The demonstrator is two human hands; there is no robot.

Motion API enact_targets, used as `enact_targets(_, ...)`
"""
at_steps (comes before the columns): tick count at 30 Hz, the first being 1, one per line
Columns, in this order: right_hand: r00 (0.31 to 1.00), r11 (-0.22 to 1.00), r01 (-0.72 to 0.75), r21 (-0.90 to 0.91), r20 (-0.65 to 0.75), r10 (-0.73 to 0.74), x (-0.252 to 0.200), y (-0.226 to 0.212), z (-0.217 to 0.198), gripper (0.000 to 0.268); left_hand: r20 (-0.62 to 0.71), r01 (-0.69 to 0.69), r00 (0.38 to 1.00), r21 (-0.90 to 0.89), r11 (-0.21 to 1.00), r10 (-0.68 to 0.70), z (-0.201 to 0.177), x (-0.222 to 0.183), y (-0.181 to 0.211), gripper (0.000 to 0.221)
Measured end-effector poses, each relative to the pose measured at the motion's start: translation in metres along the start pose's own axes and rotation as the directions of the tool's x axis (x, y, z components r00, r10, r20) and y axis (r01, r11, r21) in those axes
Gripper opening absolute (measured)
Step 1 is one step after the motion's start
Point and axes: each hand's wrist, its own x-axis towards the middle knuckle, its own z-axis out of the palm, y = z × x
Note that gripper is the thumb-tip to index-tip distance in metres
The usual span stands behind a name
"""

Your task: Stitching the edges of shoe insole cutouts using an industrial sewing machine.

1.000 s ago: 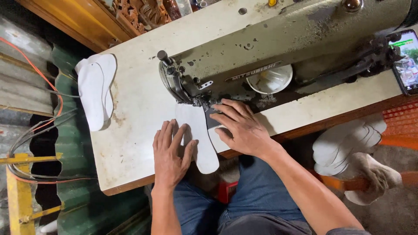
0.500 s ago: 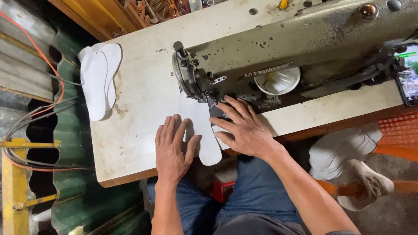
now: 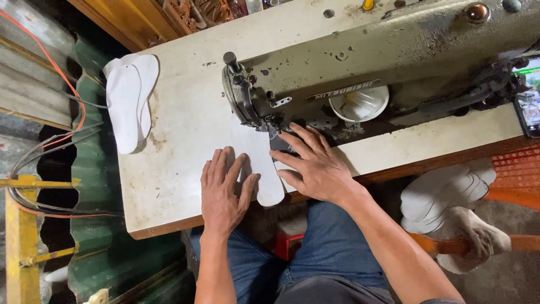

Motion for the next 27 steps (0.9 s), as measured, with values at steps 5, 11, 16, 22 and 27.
enact_targets(5, 1.000, 1.000, -0.006, -0.003, 0.012, 0.006, -0.001, 0.001, 0.001, 0.036, 0.011, 0.012, 1.000, -0.013, 1.000, -0.011, -0.003, 0.001, 0.003, 0.049)
enact_targets(11, 0.999, 1.000, -0.022, 0.014, 0.027, 0.021, -0.001, 0.000, -0.001, 0.037, 0.011, -0.013, 1.000, -0.014, 1.000, 0.013, -0.003, 0.001, 0.002, 0.049)
enact_targets(16, 0.999, 0.999, -0.025, 0.023, 0.038, 0.024, -0.001, -0.001, -0.001, 0.037, 0.036, -0.029, 0.999, -0.004, 1.000, 0.029, -0.010, 0.004, 0.008, 0.054)
enact_targets(22, 0.999, 0.999, -0.023, 0.022, 0.050, 0.022, 0.001, 0.000, -0.001, 0.038, 0.097, -0.044, 0.994, 0.004, 0.999, 0.044, -0.013, 0.005, 0.008, 0.074)
enact_targets(27, 1.000, 1.000, -0.005, 0.004, 0.022, 0.005, 0.003, 0.000, 0.002, 0.037, 0.113, -0.053, 0.992, 0.001, 0.999, 0.053, -0.016, 0.005, 0.007, 0.079)
